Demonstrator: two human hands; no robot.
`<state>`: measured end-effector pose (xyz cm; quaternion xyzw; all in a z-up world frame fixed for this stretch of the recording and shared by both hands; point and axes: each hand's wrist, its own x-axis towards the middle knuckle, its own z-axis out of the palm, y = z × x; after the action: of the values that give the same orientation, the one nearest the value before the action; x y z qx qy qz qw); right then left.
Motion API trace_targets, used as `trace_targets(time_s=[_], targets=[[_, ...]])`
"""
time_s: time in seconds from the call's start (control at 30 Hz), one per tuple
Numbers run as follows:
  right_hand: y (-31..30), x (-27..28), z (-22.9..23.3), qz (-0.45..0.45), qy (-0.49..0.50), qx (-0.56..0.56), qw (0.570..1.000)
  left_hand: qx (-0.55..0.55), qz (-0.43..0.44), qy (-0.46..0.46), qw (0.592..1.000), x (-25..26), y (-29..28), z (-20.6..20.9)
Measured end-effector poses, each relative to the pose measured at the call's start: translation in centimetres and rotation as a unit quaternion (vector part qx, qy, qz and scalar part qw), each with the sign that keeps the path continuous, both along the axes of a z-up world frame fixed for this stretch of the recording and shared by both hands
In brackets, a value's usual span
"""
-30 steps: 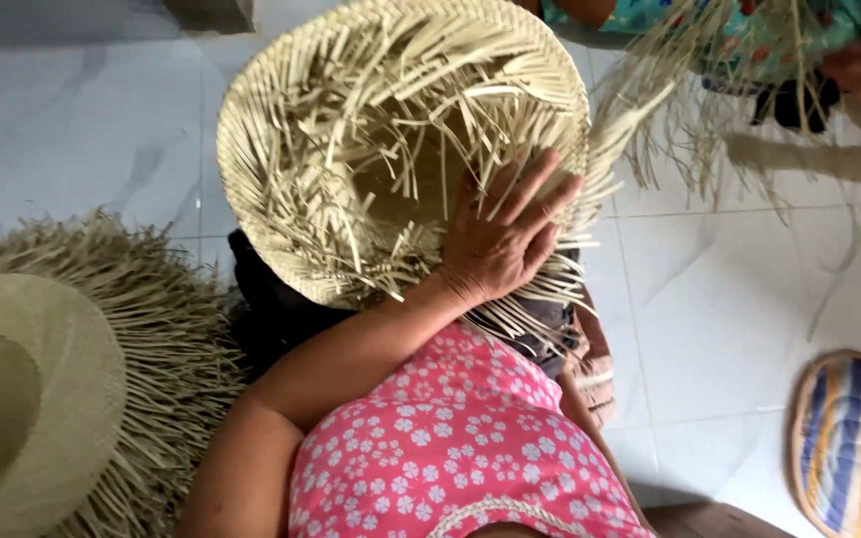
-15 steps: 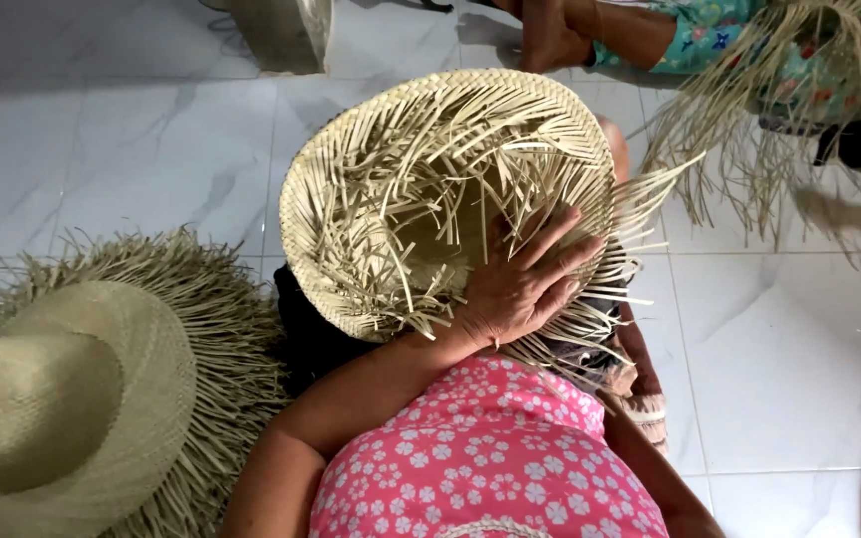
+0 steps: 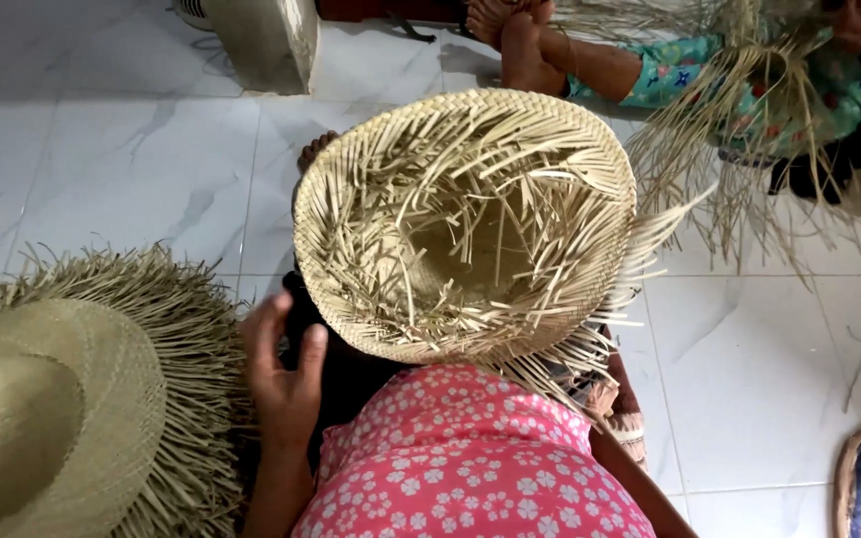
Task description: A person is weaving and tucking in loose straw strands to finish the brim of a handmade straw hat.
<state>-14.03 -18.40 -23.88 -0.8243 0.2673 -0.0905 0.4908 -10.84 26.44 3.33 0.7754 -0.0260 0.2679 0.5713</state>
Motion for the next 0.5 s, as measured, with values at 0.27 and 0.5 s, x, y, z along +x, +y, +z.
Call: trace_targets(time_s=[0.27, 0.5], targets=[[-4.9, 1.2, -1.2, -0.009, -0.026, 0.038, 0.999, 0.078, -0.006, -0.098, 0.992, 2.6, -3.9, 2.2], [-9.0, 4.0, 0.8, 0.016, -0.170, -0.286, 0.943, 0.046, -0.083, -0.131, 0.987, 10.0, -2.5, 9.5]])
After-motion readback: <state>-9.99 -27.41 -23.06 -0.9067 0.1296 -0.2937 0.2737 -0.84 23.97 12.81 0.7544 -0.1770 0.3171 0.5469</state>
